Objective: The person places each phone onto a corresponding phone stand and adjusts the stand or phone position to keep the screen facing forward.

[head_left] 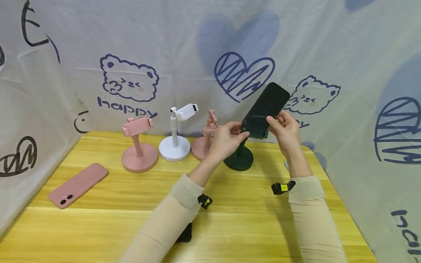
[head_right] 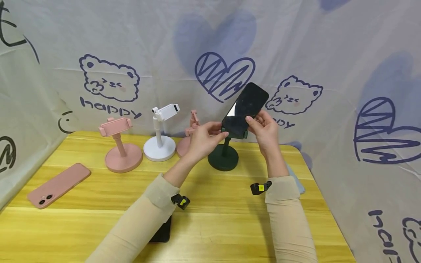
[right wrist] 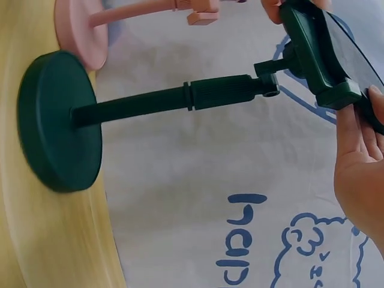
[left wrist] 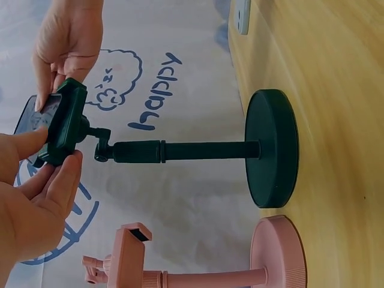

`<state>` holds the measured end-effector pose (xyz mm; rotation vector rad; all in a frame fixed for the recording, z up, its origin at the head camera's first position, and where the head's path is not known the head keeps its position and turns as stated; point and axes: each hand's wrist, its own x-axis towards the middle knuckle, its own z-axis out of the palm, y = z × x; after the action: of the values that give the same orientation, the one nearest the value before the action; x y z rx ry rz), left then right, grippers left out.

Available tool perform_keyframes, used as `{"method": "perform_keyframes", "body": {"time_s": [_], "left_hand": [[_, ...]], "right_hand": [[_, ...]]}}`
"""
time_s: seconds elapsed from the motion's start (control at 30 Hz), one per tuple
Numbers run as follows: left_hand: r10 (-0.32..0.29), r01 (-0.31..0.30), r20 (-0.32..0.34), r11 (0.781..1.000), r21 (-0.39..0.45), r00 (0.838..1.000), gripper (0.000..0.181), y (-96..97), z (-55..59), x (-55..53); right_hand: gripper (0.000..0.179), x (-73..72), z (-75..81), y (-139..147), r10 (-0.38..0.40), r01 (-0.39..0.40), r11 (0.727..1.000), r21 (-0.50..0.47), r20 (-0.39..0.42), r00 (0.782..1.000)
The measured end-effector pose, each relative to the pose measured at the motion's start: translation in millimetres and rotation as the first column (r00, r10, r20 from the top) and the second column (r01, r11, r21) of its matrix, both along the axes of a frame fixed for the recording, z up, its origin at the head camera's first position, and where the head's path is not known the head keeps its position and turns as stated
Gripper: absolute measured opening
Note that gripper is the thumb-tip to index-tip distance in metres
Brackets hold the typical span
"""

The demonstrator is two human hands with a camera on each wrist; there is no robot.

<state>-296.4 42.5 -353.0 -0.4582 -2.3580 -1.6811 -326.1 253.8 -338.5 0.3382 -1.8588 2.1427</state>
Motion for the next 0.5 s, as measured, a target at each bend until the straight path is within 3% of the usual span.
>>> {"method": "perform_keyframes", "body": {"time_s": [0.27,0.5], "left_hand": [[-0.001,-0.003,-0.039,0.996,-0.094,0.999,0.033,-2.1,5.7,-4.9],[-0.019,0.011,-0.047,0.988,-0.153,0.999,0.033,-7.6,9.8,-6.2]], "right_hand": [[0.026,0.8,-0.3,3.3,-0.025,0.03,0.997,0.066,-0.066,0.997],[0.024,0.7,2.1,6.6,-0.007,0.014,0.995,0.099,-0.072,0.997]]}}
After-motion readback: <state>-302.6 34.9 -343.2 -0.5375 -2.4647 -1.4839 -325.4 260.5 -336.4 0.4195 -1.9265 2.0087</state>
